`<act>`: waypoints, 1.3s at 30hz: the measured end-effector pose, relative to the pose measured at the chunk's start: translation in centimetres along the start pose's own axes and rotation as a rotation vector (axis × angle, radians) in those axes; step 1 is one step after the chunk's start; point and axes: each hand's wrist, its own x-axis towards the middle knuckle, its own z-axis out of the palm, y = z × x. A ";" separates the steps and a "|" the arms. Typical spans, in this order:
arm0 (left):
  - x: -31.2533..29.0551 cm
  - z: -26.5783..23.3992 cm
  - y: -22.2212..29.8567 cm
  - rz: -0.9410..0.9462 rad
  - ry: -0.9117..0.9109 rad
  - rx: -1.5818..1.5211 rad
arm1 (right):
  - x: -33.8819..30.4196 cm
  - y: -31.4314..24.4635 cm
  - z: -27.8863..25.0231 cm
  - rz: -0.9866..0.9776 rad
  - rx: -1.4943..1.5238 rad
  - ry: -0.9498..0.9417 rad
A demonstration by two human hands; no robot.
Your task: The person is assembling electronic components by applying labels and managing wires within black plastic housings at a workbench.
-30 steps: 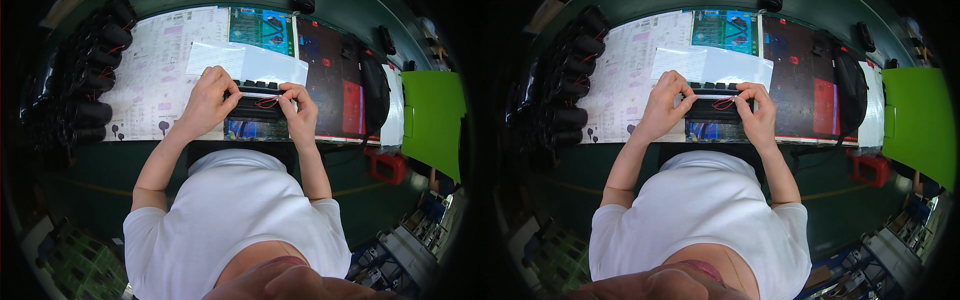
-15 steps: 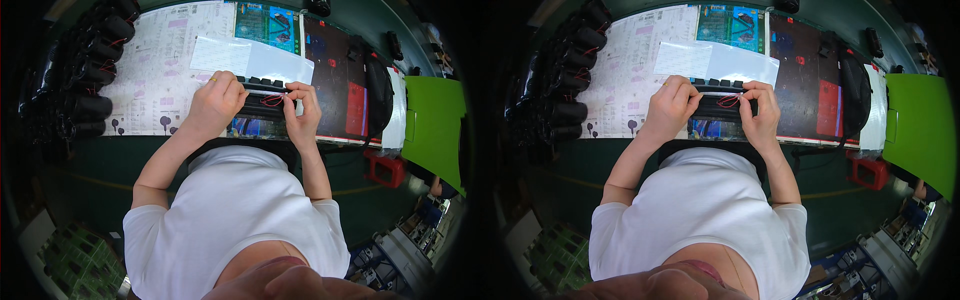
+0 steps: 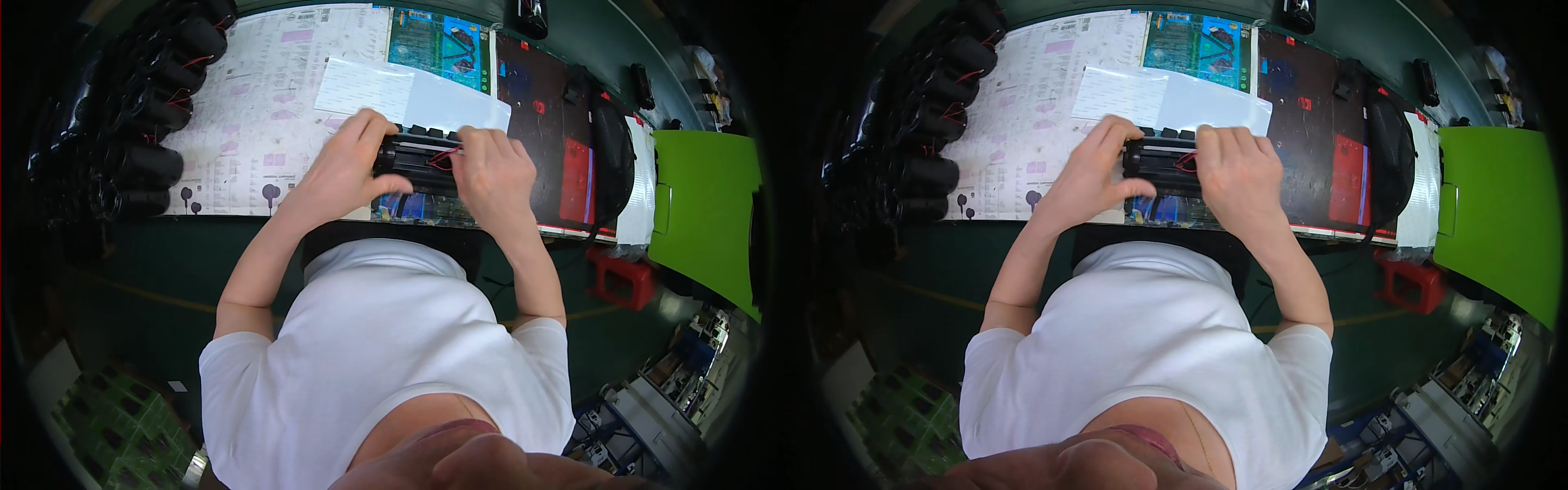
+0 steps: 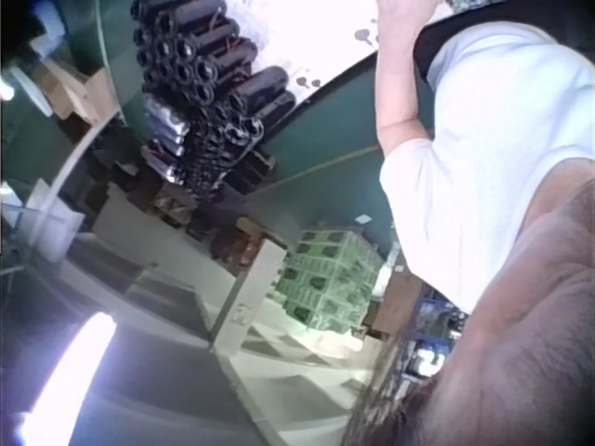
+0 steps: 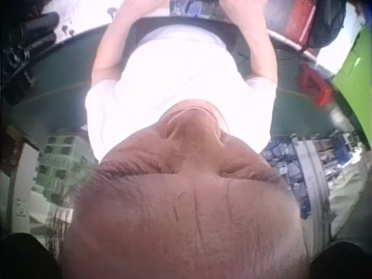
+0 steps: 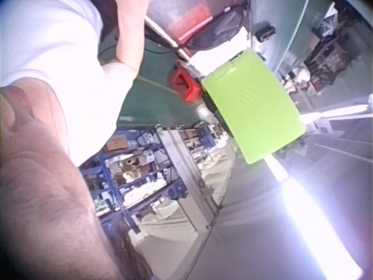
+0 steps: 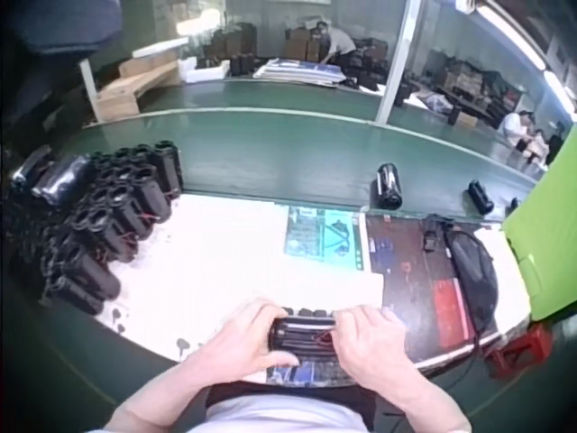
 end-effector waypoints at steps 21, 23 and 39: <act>0.7 3.3 -2.1 0.104 0.247 -0.208 | -1.1 3.7 1.8 0.331 0.876 -0.026; 0.7 3.3 -1.9 0.150 0.276 -0.181 | -0.4 5.5 2.6 0.390 1.149 -0.207; -0.8 2.5 -0.5 0.056 0.385 -0.290 | 2.1 1.6 -1.6 0.331 0.751 -0.048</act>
